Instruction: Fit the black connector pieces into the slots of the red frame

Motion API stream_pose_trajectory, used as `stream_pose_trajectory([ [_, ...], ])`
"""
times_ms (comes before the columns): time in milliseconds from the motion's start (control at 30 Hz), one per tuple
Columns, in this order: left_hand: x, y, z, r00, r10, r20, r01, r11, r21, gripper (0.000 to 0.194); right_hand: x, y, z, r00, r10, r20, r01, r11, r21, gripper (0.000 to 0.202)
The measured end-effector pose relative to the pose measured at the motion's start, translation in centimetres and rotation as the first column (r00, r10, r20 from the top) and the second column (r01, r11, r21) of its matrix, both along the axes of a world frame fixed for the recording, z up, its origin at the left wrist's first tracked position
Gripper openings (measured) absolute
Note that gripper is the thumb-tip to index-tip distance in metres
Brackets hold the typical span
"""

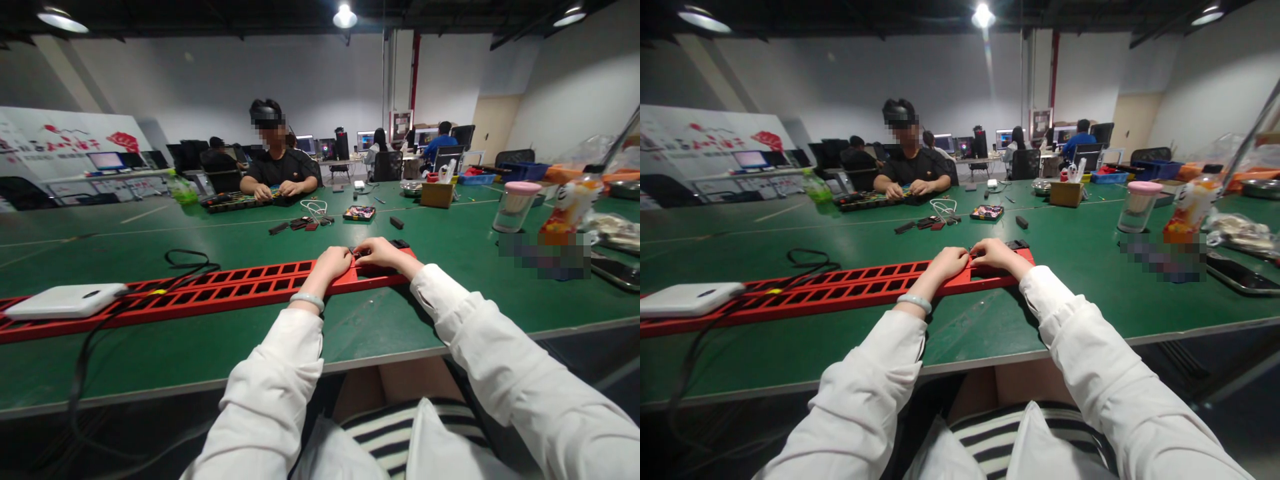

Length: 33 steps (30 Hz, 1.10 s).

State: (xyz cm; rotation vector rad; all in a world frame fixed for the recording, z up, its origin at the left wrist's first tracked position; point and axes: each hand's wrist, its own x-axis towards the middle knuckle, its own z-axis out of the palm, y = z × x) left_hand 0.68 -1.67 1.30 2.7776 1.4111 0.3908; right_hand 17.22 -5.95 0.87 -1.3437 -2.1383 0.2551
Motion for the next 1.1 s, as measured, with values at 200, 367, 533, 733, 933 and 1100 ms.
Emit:
stream_pose_trajectory([
  [200,0.0,0.0,0.0,1.000,0.011,0.003,-0.011,1.000,-0.011,0.034,0.2,0.2,0.2,0.999,-0.023,-0.031,0.021,0.998,-0.067,0.035],
  [367,0.0,0.1,0.0,1.000,0.003,0.001,-0.003,1.000,0.002,0.034,0.1,0.1,0.6,1.000,-0.027,0.001,0.027,0.997,-0.079,0.031],
  [533,0.1,0.1,-0.1,1.000,0.006,-0.002,-0.006,1.000,0.003,0.034,0.0,-0.1,1.3,0.991,0.002,0.134,0.006,0.998,-0.055,0.028],
  [733,0.1,0.1,-0.1,1.000,0.010,-0.009,-0.010,1.000,0.005,0.036,0.1,-0.2,1.8,0.956,0.035,0.292,-0.031,0.999,-0.019,0.025],
  [933,0.1,0.3,-0.2,1.000,0.000,-0.007,0.000,1.000,0.014,0.035,-0.3,0.0,1.8,0.933,0.004,0.361,-0.001,1.000,-0.008,0.022],
  [1100,0.1,0.3,-0.2,1.000,-0.003,-0.009,0.003,1.000,0.018,0.034,-0.6,-0.3,2.1,0.923,-0.029,0.384,0.034,0.999,-0.005,0.021],
])
